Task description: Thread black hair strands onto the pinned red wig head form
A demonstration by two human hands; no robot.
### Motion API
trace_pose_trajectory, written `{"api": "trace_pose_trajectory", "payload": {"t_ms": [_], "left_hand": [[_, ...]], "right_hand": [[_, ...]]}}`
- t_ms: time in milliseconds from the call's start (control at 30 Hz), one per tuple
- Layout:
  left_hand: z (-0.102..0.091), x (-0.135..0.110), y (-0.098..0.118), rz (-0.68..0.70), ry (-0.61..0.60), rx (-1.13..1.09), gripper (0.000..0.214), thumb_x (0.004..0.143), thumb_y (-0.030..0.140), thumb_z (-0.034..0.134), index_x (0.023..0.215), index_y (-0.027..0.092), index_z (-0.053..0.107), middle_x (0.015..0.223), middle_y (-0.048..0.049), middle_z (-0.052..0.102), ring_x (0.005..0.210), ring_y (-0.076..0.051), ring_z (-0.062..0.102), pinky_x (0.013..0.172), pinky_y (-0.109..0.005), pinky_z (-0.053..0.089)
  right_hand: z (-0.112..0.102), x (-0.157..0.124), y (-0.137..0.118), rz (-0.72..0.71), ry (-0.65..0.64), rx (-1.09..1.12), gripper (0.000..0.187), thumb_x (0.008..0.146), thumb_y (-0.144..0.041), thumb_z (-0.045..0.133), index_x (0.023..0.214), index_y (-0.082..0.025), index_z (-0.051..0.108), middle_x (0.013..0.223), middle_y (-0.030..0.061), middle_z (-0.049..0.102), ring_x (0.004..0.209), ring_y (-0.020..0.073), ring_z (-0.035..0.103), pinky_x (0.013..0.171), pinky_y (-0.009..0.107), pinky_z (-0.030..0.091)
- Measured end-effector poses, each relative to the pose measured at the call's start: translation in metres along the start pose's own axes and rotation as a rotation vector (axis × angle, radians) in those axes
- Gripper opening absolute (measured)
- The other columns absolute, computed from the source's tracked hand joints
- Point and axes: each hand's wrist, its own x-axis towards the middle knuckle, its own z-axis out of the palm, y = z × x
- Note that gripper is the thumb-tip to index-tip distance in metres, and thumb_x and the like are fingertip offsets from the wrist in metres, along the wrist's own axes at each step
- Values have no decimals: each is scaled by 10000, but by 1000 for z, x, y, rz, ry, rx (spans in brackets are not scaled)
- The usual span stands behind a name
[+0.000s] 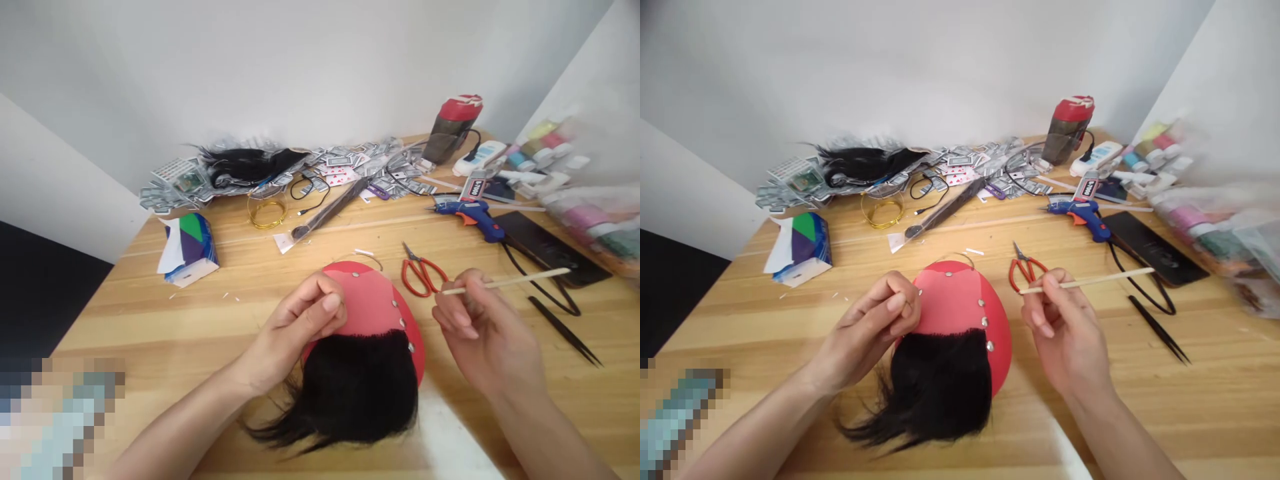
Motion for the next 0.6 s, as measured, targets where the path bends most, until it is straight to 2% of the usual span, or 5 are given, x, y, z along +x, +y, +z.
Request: {"api": "trace_pose_trajectory", "payload": {"t_ms": [100,233,367,500,600], "left_hand": [[2,1,1,22,18,36,279,1009,413,557,848,194,496,697,55,359,606,-95,286,574,-218,286],[6,-3,4,61,62,120,250,1019,387,548,861,194,532,741,43,421,659,-98,373,630,-202,361],[10,-14,9,177,98,550,140,1035,271,512,945,224,609,853,15,612,758,-110,551,713,-192,453],[8,-24,10,414,133,909,159,991,187,549,1076,293,632,917,9,716,786,-141,679,708,-189,531],[4,-29,8,432,174,1001,174,959,221,599,1097,306,661,917,-3,746,760,-173,716,670,-204,567]], "right_hand": [[-2,3,1,-121,6,-86,186,813,-380,809,794,-230,700,523,-33,549,429,87,389,389,198,268],[7,-6,1,-297,-49,-386,144,883,-386,746,835,-252,766,719,16,683,577,129,555,491,221,432],[33,-22,-10,-341,-233,-683,93,903,-319,719,943,-260,778,856,43,704,749,185,662,639,262,535],[62,-29,-21,-305,-463,-624,248,830,-369,806,1032,-230,770,863,46,703,710,166,640,634,254,537],[73,-24,-22,-232,-546,-540,257,817,-438,808,931,-209,779,841,37,697,682,145,627,614,237,514]]}}
